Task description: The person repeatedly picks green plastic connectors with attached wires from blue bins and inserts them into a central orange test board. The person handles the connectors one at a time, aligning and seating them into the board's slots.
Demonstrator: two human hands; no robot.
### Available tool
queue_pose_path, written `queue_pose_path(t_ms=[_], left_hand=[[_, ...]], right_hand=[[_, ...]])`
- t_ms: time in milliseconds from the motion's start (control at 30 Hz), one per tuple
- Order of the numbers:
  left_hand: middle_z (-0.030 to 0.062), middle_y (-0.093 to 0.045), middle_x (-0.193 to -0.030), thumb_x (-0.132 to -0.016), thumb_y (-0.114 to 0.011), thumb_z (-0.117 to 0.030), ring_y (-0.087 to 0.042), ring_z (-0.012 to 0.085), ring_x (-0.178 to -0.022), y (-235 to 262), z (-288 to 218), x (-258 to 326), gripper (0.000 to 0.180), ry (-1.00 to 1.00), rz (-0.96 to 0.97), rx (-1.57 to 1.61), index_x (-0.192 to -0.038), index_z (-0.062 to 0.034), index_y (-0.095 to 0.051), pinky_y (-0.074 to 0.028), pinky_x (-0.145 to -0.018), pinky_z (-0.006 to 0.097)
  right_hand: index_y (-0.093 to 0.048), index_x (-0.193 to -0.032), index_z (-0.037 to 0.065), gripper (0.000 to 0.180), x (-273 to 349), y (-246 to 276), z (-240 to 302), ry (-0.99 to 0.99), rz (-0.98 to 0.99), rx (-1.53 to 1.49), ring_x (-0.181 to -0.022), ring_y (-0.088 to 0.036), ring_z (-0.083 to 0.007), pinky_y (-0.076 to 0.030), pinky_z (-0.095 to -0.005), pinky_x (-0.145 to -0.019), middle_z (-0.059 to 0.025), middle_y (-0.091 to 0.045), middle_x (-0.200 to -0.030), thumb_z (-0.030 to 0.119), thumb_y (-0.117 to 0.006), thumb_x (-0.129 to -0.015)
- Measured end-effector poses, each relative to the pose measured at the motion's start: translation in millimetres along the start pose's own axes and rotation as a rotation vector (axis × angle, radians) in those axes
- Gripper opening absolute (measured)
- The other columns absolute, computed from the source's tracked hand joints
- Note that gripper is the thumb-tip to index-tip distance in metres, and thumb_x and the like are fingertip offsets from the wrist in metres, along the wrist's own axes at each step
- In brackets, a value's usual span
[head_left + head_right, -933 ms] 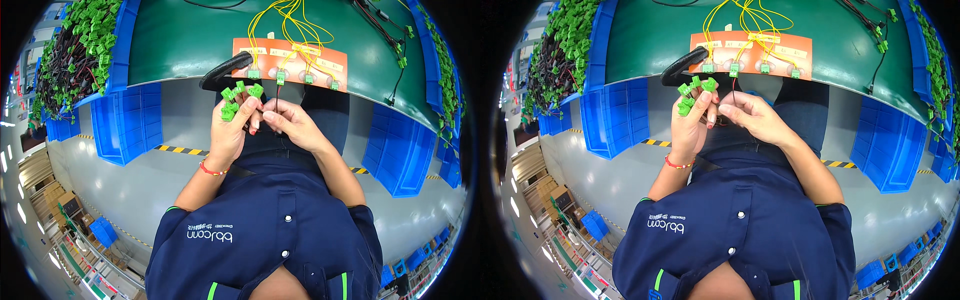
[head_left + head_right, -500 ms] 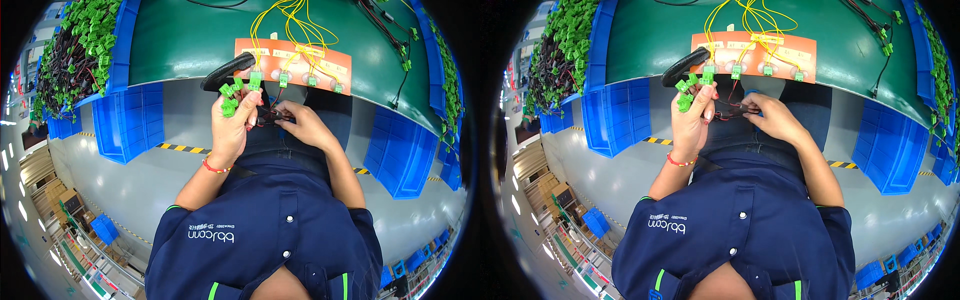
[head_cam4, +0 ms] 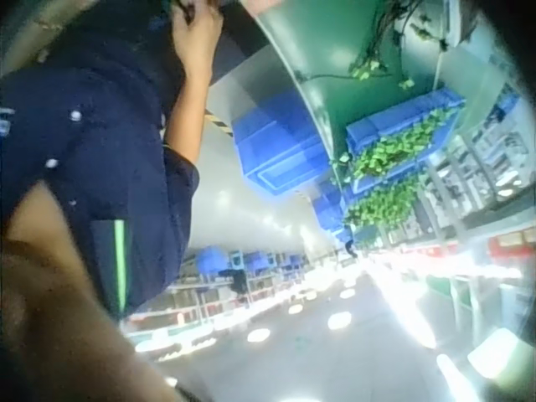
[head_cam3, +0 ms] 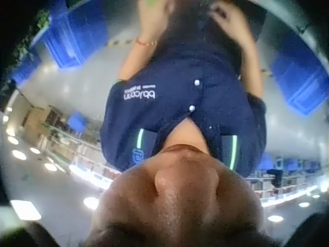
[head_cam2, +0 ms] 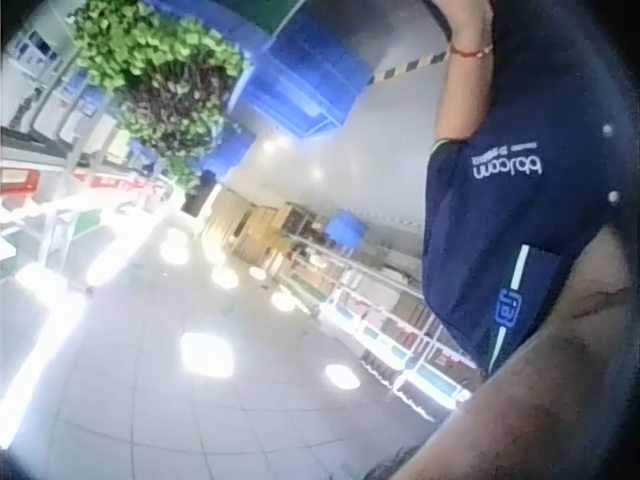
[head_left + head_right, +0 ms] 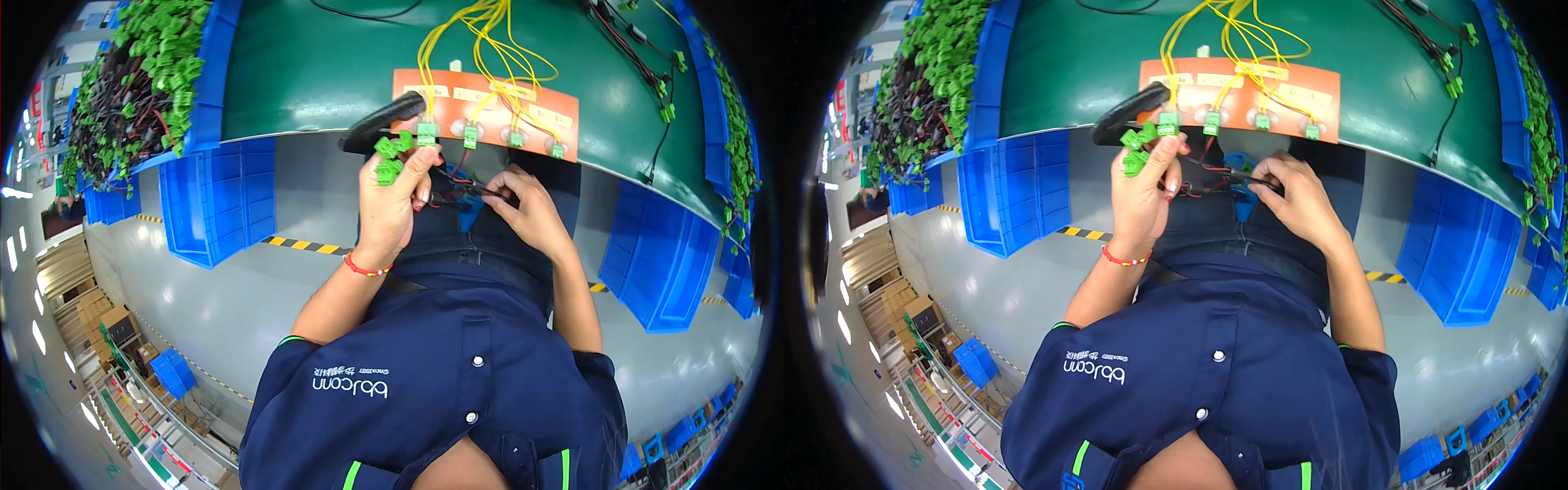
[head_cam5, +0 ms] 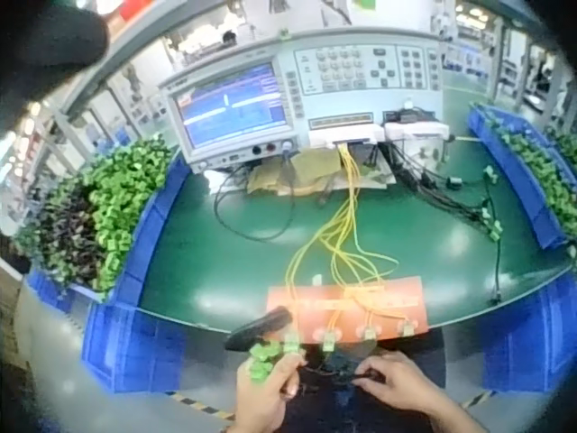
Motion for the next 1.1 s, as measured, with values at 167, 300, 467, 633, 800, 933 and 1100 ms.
queue_pose_path(t_ms=[167,300,467,633,800,933,1100], left_hand=[[-0.0021,-0.062,-0.083,-0.089,-0.074,-0.010,-0.044,0.0018,-0.052,2,-4,-3,0.036,0.037,-0.007,0.003,-0.123,-0.0046,-0.064,-0.033,-0.045,0.019],[-0.0040,-0.059,-0.078,-0.090,-0.073,-0.008,-0.040,0.0011,-0.052,5,-8,-4,0.038,0.009,0.000,-0.038,-0.126,-0.0024,-0.062,-0.028,-0.045,0.020],[-0.0086,-0.050,-0.064,-0.095,-0.070,-0.021,-0.038,-0.0002,-0.051,6,-13,6,0.016,-0.052,0.001,-0.077,-0.098,-0.0049,-0.069,-0.027,-0.045,0.021],[-0.0035,-0.054,-0.075,-0.101,-0.058,-0.015,-0.048,0.0028,-0.062,-7,-19,48,0.017,-0.382,-0.002,-0.280,-0.104,-0.0021,-0.069,-0.038,-0.055,0.020],[0.0163,-0.060,-0.119,-0.084,-0.063,0.008,-0.065,0.0338,-0.103,-47,-7,65,0.046,-0.631,0.473,-0.556,-0.129,-0.0047,-0.059,-0.054,-0.083,0.035],[0.0133,-0.060,-0.120,-0.080,-0.065,0.005,-0.066,0.0328,-0.104,-52,8,58,0.047,-0.595,0.492,-0.816,-0.126,-0.0041,-0.058,-0.057,-0.081,0.038],[0.0090,-0.061,-0.114,-0.079,-0.065,0.002,-0.066,0.0311,-0.097,-43,18,51,0.035,-0.572,0.605,-0.924,-0.113,-0.0026,-0.062,-0.057,-0.077,0.041]], right_hand=[[-0.063,-0.088,0.004,0.015,4,3,7,0.054,0.035,0.000,-0.084,-0.058,-0.0262,-0.045,-0.0345,-0.078,-0.0090,-0.061,-0.085,0.010,-0.075,-0.080],[-0.065,-0.088,0.003,0.017,16,3,12,-0.018,0.232,-0.323,-0.082,-0.057,-0.0147,-0.046,-0.0309,-0.078,-0.0041,-0.061,-0.082,0.016,-0.074,-0.087],[-0.066,-0.091,-0.001,0.020,28,-15,15,-0.163,0.347,-0.638,-0.081,-0.058,-0.0095,-0.047,-0.0256,-0.078,-0.0019,-0.062,-0.082,0.018,-0.063,-0.098],[-0.065,-0.091,-0.002,0.012,30,-19,6,-0.150,0.213,-0.545,-0.081,-0.058,-0.0122,-0.046,-0.0266,-0.076,-0.0046,-0.061,-0.089,0.009,-0.064,-0.095],[-0.061,-0.095,-0.004,0.009,25,1,45,0.157,-0.072,-0.110,-0.082,-0.060,-0.0181,-0.047,-0.0300,-0.077,-0.0093,-0.060,-0.091,0.002,-0.064,-0.089],[-0.059,-0.094,-0.003,0.007,39,21,46,0.059,-0.110,-0.112,-0.074,-0.059,-0.0161,-0.048,-0.0301,-0.069,-0.0096,-0.062,-0.083,-0.002,-0.062,-0.088],[-0.064,-0.089,-0.002,0.003,57,54,55,0.026,-0.044,0.013,-0.069,-0.056,-0.0129,-0.046,-0.0270,-0.067,-0.0055,-0.061,-0.073,-0.001,-0.065,-0.087]])
Point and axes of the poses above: each hand's wrist, its own x-axis away from the middle knuckle, its own y-axis out of the back of the hand, z = x × y, the point moved 5 cm from there along -x, towards the middle knuckle
